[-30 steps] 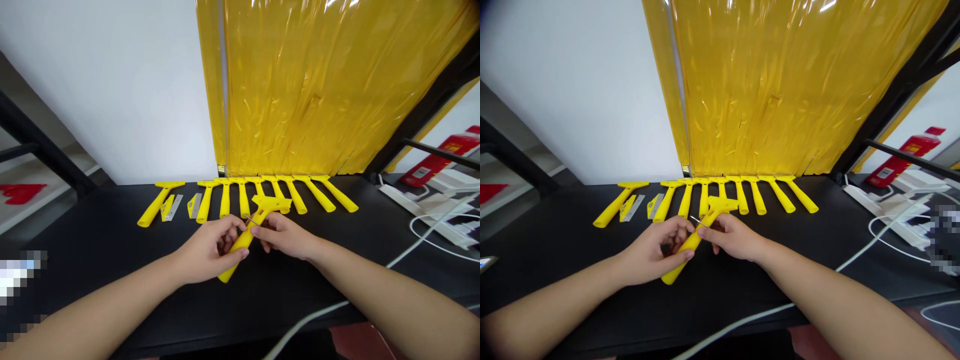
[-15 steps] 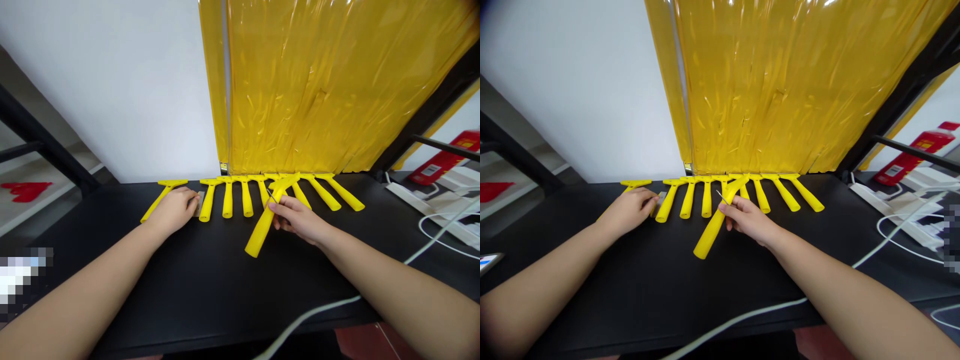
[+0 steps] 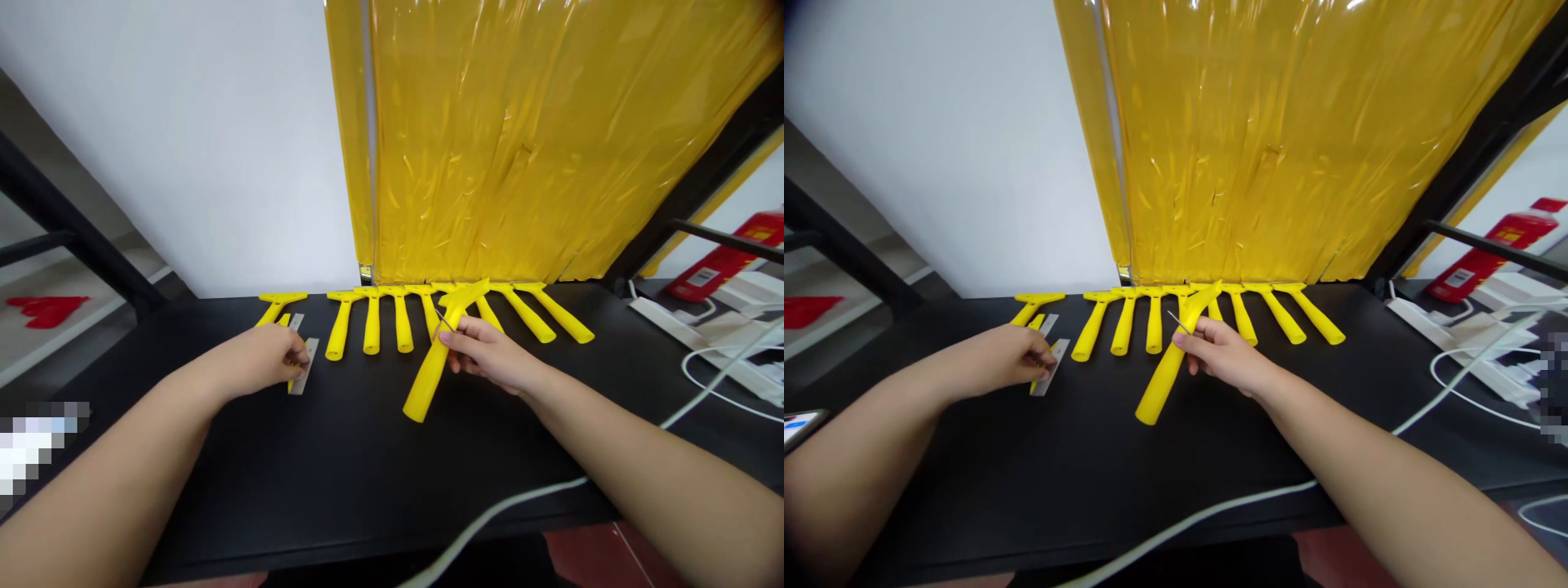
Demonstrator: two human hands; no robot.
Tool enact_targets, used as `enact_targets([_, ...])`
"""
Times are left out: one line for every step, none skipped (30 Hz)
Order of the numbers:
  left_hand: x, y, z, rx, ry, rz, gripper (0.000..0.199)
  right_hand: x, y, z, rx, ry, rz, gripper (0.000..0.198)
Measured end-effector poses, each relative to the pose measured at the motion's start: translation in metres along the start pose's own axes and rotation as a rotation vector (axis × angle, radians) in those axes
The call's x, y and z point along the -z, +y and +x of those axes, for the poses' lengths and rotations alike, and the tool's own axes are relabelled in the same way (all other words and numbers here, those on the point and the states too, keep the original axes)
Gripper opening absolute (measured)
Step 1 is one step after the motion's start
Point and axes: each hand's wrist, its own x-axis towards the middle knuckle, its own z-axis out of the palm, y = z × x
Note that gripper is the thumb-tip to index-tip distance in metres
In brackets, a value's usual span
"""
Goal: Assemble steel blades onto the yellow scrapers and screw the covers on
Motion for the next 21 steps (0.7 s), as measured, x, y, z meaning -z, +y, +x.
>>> enact_targets([-0.001, 0.0, -0.005, -0.012, -0.012, -0.023, 0.018, 0.001, 0.0, 0.0, -0.002, 0.003, -0.004, 0.047])
enact_targets([-0.002, 0.001, -0.01, -0.025, -0.019, -0.038, 0.018, 0.001, 0.0, 0.0, -0.004, 0.006, -0.011, 0.047])
enact_targets([-0.004, 0.003, -0.015, -0.043, -0.029, -0.046, 0.018, 0.002, 0.0, 0.001, -0.004, 0.008, -0.018, 0.047])
enact_targets([-0.006, 0.006, -0.021, -0.059, -0.036, -0.051, 0.019, 0.002, 0.0, 0.001, -0.006, 0.009, -0.024, 0.047])
enact_targets([-0.009, 0.01, -0.028, -0.077, -0.047, -0.042, 0.02, 0.002, 0.0, 0.001, -0.007, 0.008, -0.03, 0.046])
enact_targets([-0.011, 0.015, -0.034, -0.104, -0.047, -0.025, 0.021, 0.003, 0.0, 0.002, -0.008, 0.007, -0.033, 0.046])
enact_targets([-0.014, 0.02, -0.041, -0.124, -0.034, -0.015, 0.023, 0.003, 0.001, 0.002, -0.009, 0.005, -0.035, 0.046])
enact_targets([-0.016, 0.026, -0.047, -0.151, -0.029, -0.011, 0.024, 0.003, 0.001, 0.002, -0.009, 0.002, -0.035, 0.045])
enact_targets([-0.019, 0.033, -0.053, -0.181, -0.022, -0.022, 0.024, 0.003, 0.001, 0.002, -0.008, -0.002, -0.033, 0.045])
enact_targets([-0.021, 0.04, -0.058, -0.217, -0.023, -0.051, 0.024, 0.003, 0.001, 0.002, -0.006, -0.005, -0.031, 0.044])
enact_targets([-0.023, 0.048, -0.061, -0.253, -0.015, -0.081, 0.024, 0.003, 0.001, 0.002, -0.003, -0.007, -0.03, 0.044])
enact_targets([-0.025, 0.055, -0.063, -0.293, -0.019, -0.111, 0.024, 0.003, 0.001, 0.002, -0.002, -0.01, -0.028, 0.043])
enact_targets([-0.026, 0.063, -0.063, -0.329, -0.021, -0.139, 0.025, 0.003, 0.001, 0.002, -0.001, -0.012, -0.027, 0.043])
enact_targets([-0.027, 0.071, -0.062, -0.376, -0.033, -0.162, 0.024, 0.003, 0.001, 0.002, 0.0, -0.012, -0.027, 0.042])
enact_targets([-0.027, 0.079, -0.058, -0.412, -0.037, -0.176, 0.024, 0.002, 0.001, 0.002, 0.001, -0.012, -0.026, 0.042])
enact_targets([-0.026, 0.087, -0.054, -0.431, -0.034, -0.174, 0.027, 0.002, 0.001, 0.002, 0.001, -0.013, -0.025, 0.042])
enact_targets([-0.026, 0.094, -0.048, -0.46, -0.027, -0.16, 0.028, 0.002, 0.001, 0.002, 0.001, -0.012, -0.024, 0.042])
enact_targets([-0.024, 0.101, -0.041, -0.479, -0.022, -0.147, 0.028, 0.002, 0.001, 0.002, 0.0, -0.012, -0.022, 0.042])
enact_targets([-0.023, 0.107, -0.034, -0.508, -0.027, -0.143, 0.026, 0.001, 0.001, 0.001, 0.0, -0.01, -0.02, 0.042])
enact_targets([-0.022, 0.113, -0.026, -0.53, -0.024, -0.147, 0.023, 0.001, 0.0, 0.001, 0.0, -0.007, -0.019, 0.042])
enact_targets([-0.021, 0.118, -0.019, -0.551, -0.02, -0.152, 0.021, 0.001, 0.0, 0.001, -0.001, -0.003, -0.017, 0.042])
